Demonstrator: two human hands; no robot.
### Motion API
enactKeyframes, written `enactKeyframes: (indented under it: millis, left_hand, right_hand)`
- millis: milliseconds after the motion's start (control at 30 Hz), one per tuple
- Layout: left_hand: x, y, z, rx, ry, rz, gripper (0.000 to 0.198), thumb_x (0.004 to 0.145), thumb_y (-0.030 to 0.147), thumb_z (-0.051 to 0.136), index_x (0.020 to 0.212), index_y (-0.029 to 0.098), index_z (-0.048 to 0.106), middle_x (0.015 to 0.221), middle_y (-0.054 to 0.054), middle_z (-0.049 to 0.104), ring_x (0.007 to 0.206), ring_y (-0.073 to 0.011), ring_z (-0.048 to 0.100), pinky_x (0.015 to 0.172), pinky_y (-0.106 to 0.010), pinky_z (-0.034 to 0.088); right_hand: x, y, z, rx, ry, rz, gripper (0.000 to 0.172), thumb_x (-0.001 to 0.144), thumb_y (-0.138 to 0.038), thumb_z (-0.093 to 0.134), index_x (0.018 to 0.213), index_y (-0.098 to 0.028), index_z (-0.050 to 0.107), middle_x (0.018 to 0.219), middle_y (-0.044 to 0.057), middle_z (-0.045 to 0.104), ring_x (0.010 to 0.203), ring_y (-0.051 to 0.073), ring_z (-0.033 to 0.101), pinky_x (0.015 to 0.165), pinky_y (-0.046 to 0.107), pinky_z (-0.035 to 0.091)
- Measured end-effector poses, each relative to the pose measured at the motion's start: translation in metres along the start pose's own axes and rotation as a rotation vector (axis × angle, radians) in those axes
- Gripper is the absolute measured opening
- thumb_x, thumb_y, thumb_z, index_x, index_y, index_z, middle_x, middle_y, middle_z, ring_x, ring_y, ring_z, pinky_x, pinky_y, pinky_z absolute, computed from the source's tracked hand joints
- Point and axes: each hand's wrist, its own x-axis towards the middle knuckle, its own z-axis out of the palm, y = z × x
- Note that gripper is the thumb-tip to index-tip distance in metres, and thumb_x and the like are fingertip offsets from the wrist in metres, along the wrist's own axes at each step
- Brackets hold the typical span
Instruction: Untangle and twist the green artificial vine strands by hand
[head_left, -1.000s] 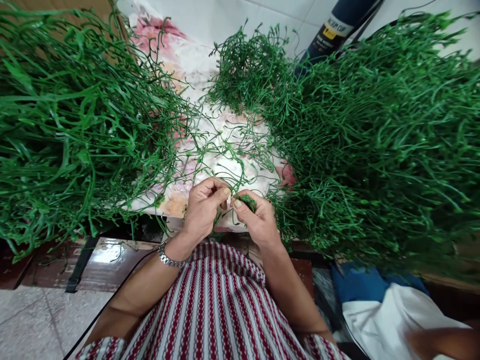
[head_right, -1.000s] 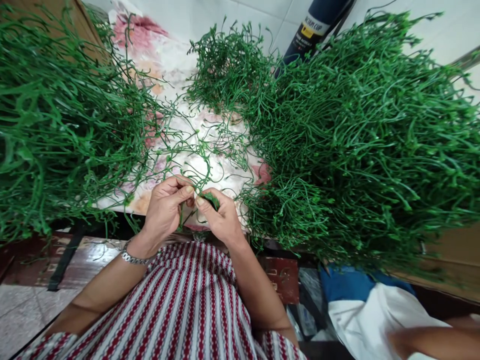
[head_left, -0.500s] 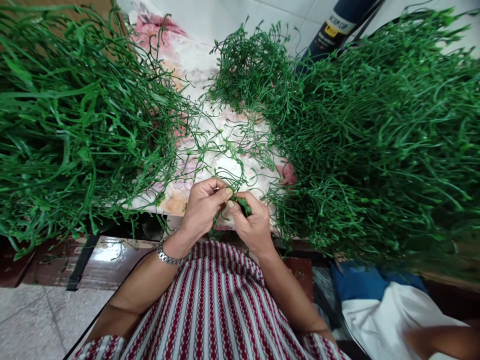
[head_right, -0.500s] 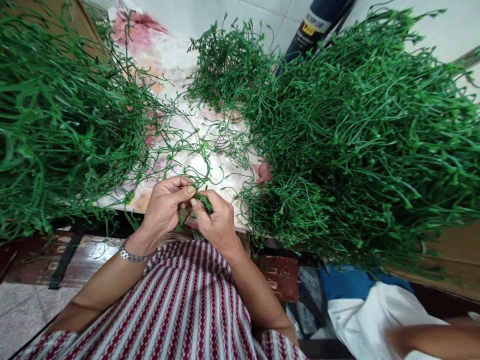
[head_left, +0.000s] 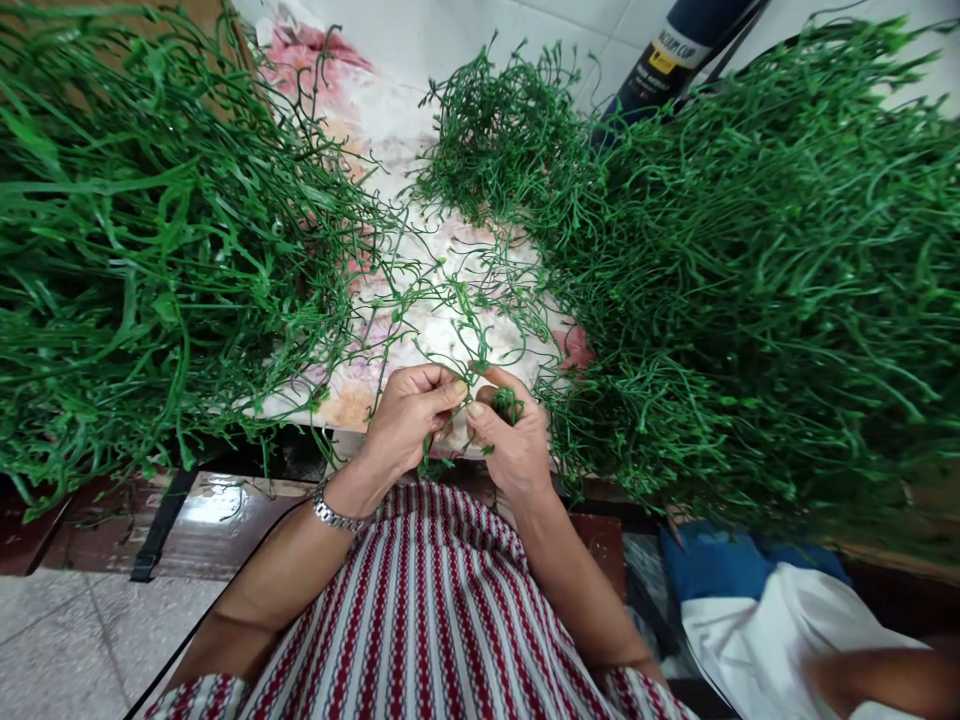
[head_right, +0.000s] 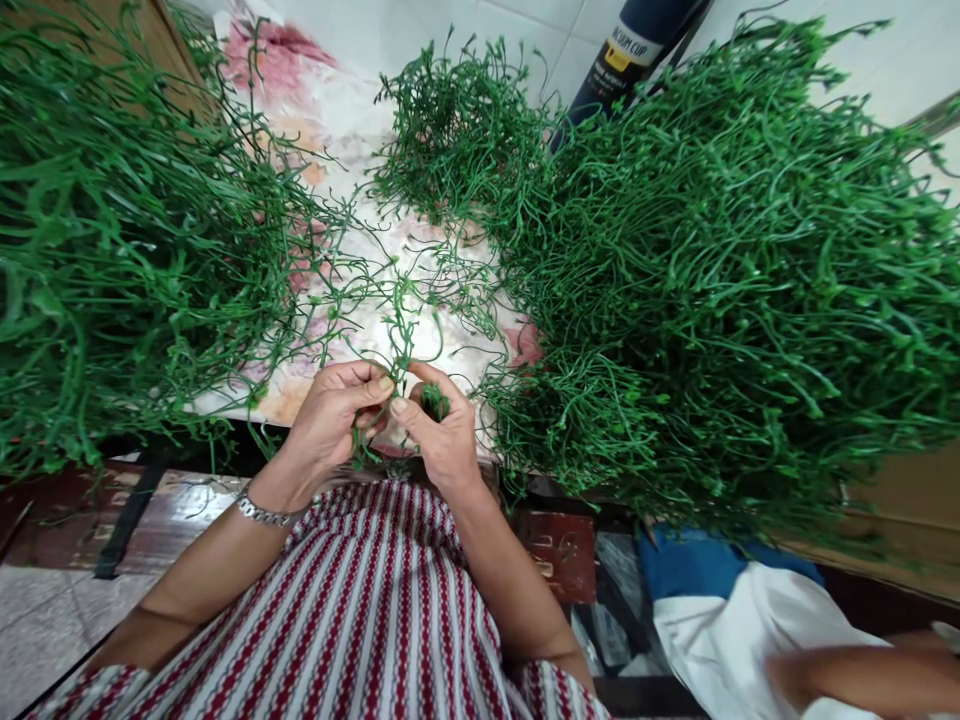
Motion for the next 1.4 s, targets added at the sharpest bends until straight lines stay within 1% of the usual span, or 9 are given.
enactKeyframes:
  millis: [167, 533, 733, 867, 1000, 1100, 1200, 1267, 1400]
  left_hand:
    - [0.001, -0.001, 0.000, -0.050, -0.009, -0.055, 0.028, 0.055, 0.028, 0.076, 0.053, 0.013, 0.052, 0.039, 0.007, 0.044, 0.029, -0.0013, 0.030, 0.029, -0.016, 0.025]
    - [0.002, -0.009, 0.006, -0.143, 0.027, 0.013, 0.021, 0.058, 0.027, 0.074, 0.057, 0.012, 0.059, 0.040, 0.006, 0.047, 0.031, -0.0028, 0.035, 0.032, -0.016, 0.028]
    - [0.004, -0.008, 0.003, -0.110, -0.026, -0.022, 0.021, 0.062, 0.026, 0.071, 0.055, 0.013, 0.056, 0.040, 0.005, 0.048, 0.030, -0.0032, 0.035, 0.031, -0.017, 0.028]
    - [0.005, -0.006, 0.001, -0.042, -0.056, -0.061, 0.022, 0.064, 0.028, 0.069, 0.055, 0.013, 0.055, 0.041, 0.005, 0.049, 0.030, -0.0031, 0.033, 0.031, -0.017, 0.026]
    - [0.006, -0.010, -0.002, 0.131, -0.007, 0.070, 0.022, 0.067, 0.027, 0.067, 0.054, 0.013, 0.056, 0.041, 0.006, 0.043, 0.035, -0.0035, 0.032, 0.035, -0.018, 0.024]
    - [0.006, -0.016, -0.003, 0.274, 0.041, 0.283, 0.020, 0.070, 0.025, 0.066, 0.055, 0.013, 0.057, 0.048, 0.005, 0.045, 0.046, -0.0051, 0.037, 0.044, -0.018, 0.029]
    - [0.004, -0.019, -0.002, 0.392, 0.101, 0.442, 0.018, 0.072, 0.023, 0.063, 0.057, 0.015, 0.059, 0.055, 0.004, 0.048, 0.055, -0.0077, 0.042, 0.051, -0.019, 0.033]
    - [0.003, -0.020, 0.000, 0.433, 0.135, 0.503, 0.015, 0.073, 0.022, 0.062, 0.059, 0.016, 0.061, 0.060, 0.002, 0.050, 0.060, -0.0094, 0.045, 0.056, -0.020, 0.036]
    - [0.005, -0.019, 0.004, 0.313, 0.149, 0.489, 0.006, 0.069, 0.021, 0.065, 0.064, 0.018, 0.066, 0.066, 0.002, 0.052, 0.064, -0.0102, 0.049, 0.059, -0.021, 0.039]
  right_hand:
    - [0.000, -0.001, 0.002, 0.150, -0.006, 0.052, 0.030, 0.066, -0.027, 0.071, 0.095, -0.025, 0.060, 0.060, -0.008, 0.042, 0.041, 0.002, 0.034, 0.038, 0.016, 0.026]
    - [-0.007, 0.008, 0.006, -0.027, 0.163, -0.110, 0.023, 0.073, -0.032, 0.066, 0.093, -0.023, 0.062, 0.061, -0.006, 0.048, 0.043, 0.004, 0.037, 0.041, 0.018, 0.034]
    - [-0.002, 0.006, 0.000, -0.102, 0.063, -0.107, 0.024, 0.075, -0.034, 0.064, 0.096, -0.023, 0.061, 0.061, -0.006, 0.046, 0.043, 0.004, 0.036, 0.043, 0.019, 0.034]
    - [-0.004, -0.002, -0.002, -0.407, 0.061, -0.242, 0.021, 0.078, -0.031, 0.060, 0.096, -0.021, 0.058, 0.062, -0.006, 0.050, 0.047, 0.006, 0.042, 0.047, 0.020, 0.038]
    - [-0.006, -0.009, -0.004, -0.776, 0.082, -0.475, 0.012, 0.079, -0.023, 0.056, 0.090, -0.020, 0.056, 0.075, -0.001, 0.059, 0.064, 0.011, 0.053, 0.062, 0.023, 0.043]
    - [-0.004, -0.012, -0.005, -0.840, 0.048, -0.520, 0.006, 0.079, -0.021, 0.054, 0.085, -0.018, 0.054, 0.078, 0.001, 0.057, 0.073, 0.013, 0.053, 0.068, 0.026, 0.043]
    - [-0.002, -0.014, -0.004, -0.758, 0.003, -0.486, 0.003, 0.079, -0.019, 0.053, 0.082, -0.018, 0.051, 0.082, 0.002, 0.053, 0.080, 0.014, 0.051, 0.073, 0.027, 0.042]
    - [-0.001, -0.013, -0.002, -0.655, 0.000, -0.392, 0.003, 0.080, -0.020, 0.052, 0.080, -0.019, 0.049, 0.081, 0.001, 0.051, 0.076, 0.013, 0.049, 0.071, 0.026, 0.041]
    - [0.000, -0.009, 0.004, -0.205, -0.008, -0.045, 0.011, 0.079, -0.027, 0.056, 0.081, -0.020, 0.047, 0.063, -0.006, 0.044, 0.050, 0.006, 0.037, 0.048, 0.020, 0.033]
